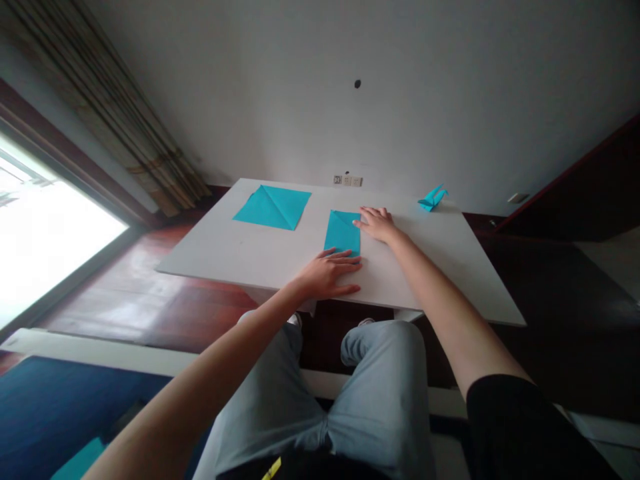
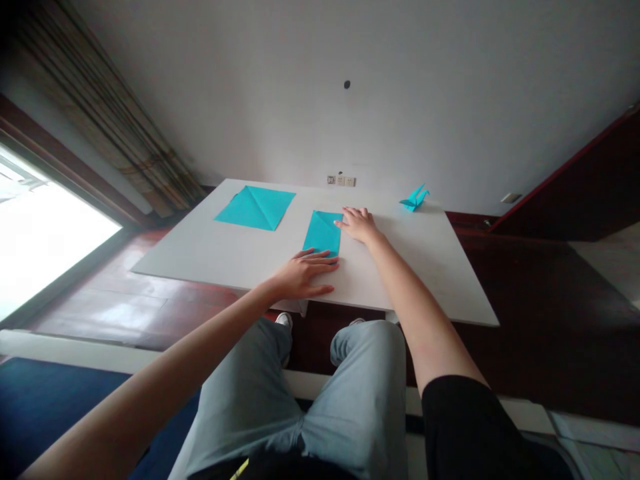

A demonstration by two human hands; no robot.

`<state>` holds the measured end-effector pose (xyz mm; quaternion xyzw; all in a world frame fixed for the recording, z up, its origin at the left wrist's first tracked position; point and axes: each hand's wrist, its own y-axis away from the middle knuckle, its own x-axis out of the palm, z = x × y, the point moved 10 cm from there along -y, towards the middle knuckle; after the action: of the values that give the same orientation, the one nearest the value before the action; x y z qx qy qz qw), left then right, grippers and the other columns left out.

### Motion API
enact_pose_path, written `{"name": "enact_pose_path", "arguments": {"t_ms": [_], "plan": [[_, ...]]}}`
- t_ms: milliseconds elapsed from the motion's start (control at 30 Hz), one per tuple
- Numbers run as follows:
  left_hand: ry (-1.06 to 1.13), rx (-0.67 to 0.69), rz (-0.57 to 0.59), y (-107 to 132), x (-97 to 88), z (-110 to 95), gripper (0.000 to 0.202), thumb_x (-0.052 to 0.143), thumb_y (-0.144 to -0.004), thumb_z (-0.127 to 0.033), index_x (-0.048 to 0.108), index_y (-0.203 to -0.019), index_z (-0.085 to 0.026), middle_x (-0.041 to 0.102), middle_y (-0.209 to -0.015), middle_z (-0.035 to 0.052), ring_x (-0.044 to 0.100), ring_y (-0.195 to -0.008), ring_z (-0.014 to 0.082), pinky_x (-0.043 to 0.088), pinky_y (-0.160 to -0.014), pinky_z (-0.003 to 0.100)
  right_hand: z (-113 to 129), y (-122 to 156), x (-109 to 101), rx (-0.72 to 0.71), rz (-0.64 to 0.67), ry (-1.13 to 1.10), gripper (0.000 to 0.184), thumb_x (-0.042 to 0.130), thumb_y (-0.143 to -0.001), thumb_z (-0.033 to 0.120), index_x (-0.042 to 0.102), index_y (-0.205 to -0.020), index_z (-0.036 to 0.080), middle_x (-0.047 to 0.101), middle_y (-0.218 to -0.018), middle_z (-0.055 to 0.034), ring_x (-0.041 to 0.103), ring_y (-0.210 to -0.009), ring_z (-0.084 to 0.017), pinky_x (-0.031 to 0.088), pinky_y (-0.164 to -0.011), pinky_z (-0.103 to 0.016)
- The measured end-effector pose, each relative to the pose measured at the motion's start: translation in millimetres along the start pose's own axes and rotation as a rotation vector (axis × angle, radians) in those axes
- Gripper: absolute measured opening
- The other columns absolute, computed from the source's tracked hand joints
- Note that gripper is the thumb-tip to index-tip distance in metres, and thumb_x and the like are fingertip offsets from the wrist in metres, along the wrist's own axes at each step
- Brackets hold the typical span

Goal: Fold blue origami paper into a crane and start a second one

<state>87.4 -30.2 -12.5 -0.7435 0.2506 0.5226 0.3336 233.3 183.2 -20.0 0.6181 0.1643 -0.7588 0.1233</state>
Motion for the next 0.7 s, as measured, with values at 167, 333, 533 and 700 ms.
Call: {"name": "enact_pose_path", "arguments": {"t_ms": [167,333,533,700], "plan": [[0.021,-0.041,0.059,-3.0,8.1,4.4,0.061,0.065,-0.122,-0.071,0.073,-0.178,-0.047,0.06,-0.19,-0.0058,0.057,-0.184,0.0325,0.048,-0.155,0.063,-11.6,-25.4,-15.0,0.187,-0.097,0.065,0.058,0.086,-0.118,0.051,0.073,-0.169,0.025,0.069,-0.179,-0.017,0.072,-0.159,-0.04,0.064,-0.132,-0.07],[0.046,-0.095,0.114,-6.5,13.0,6.6,0.069,0.063,-0.118,-0.082,0.071,-0.177,-0.048,0.054,-0.194,-0.01,0.051,-0.188,0.0264,0.039,-0.16,0.056,-19.2,-39.7,-16.8,0.286,-0.114,0.098,0.058,0.085,-0.119,0.051,0.073,-0.169,0.026,0.068,-0.181,-0.0169,0.07,-0.162,-0.041,0.06,-0.136,-0.072],[0.082,-0.117,0.128,-7.6,8.6,2.2,0.07,0.065,-0.119,-0.073,0.072,-0.177,-0.036,0.055,-0.197,-0.0041,0.048,-0.19,0.0279,0.032,-0.162,0.053,-9.0,-24.3,-10.0,0.17,-0.119,0.082,0.071,0.074,-0.122,0.061,0.061,-0.183,0.026,0.057,-0.193,-0.019,0.057,-0.175,-0.045,0.044,-0.146,-0.077],[0.111,-0.128,0.122,-9.4,6.5,0.8,0.068,0.07,-0.12,-0.062,0.072,-0.177,-0.026,0.057,-0.197,0.0055,0.048,-0.189,0.0309,0.026,-0.161,0.056,3.1,12.2,4.3,-0.054,-0.02,0.034,0.096,0.055,-0.12,0.074,0.041,-0.198,0.021,0.043,-0.205,-0.0203,0.042,-0.184,-0.052,0.035,-0.151,-0.075]]}}
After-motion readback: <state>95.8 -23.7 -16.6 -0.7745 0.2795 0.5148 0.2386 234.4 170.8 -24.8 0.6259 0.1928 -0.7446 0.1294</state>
